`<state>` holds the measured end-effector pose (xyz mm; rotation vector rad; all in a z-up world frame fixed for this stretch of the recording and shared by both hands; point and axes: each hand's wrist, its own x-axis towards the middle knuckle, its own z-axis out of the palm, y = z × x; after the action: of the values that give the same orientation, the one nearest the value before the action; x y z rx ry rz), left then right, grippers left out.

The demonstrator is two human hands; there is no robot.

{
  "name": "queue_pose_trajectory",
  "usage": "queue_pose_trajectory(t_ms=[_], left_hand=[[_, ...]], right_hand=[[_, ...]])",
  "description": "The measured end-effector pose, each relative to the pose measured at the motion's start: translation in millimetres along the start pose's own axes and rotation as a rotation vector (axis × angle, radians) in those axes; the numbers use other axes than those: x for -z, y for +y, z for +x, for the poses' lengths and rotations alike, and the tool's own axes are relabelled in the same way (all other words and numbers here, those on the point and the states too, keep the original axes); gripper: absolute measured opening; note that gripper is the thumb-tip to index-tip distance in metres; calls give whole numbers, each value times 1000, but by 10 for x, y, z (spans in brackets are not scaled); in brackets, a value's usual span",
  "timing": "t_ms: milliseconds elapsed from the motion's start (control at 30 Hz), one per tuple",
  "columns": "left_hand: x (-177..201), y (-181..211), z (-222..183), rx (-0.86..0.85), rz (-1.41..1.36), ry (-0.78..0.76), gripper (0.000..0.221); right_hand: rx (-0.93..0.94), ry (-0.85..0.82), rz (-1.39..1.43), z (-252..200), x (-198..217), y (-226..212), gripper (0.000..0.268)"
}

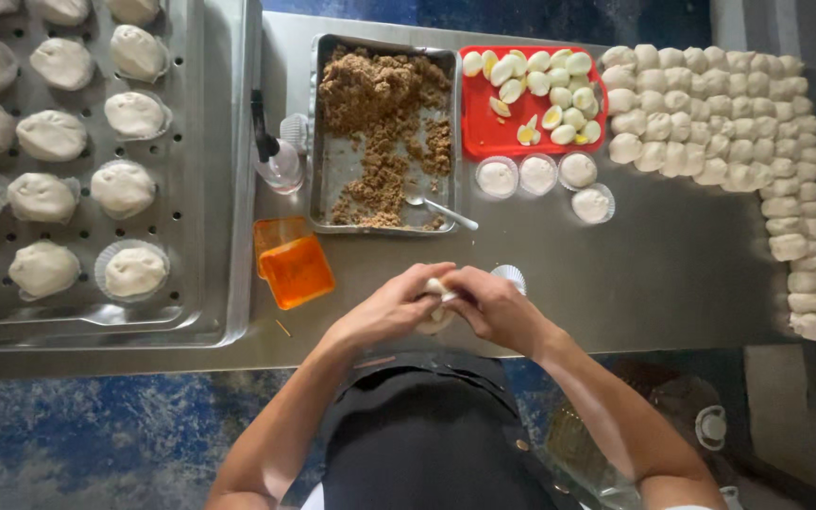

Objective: The person prepares siopao by filling dough with meat and eggs, then folding the dough to seal it.

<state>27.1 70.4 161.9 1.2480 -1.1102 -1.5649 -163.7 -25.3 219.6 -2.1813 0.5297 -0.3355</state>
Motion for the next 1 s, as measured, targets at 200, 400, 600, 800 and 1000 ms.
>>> queue_pose_trajectory(t_ms=[200, 400, 600, 800, 1000], left_hand=[[-15, -87, 50, -155, 110, 3, 71], [135, -42, 32, -53, -376, 206, 80], [-45, -203, -60, -185, -455, 238, 46], [-192, -85, -53, -241, -346, 298, 43], [-118, -82, -62, -231, -341, 202, 47]], right_hand=[[131, -53, -34, -5, -72, 124, 30], [-56, 177, -165, 38, -56, 120, 16], [-11, 326, -49, 46, -184, -29, 24], [5, 207, -75, 122, -54, -121, 29], [0, 163, -38, 91, -35, -144, 38]])
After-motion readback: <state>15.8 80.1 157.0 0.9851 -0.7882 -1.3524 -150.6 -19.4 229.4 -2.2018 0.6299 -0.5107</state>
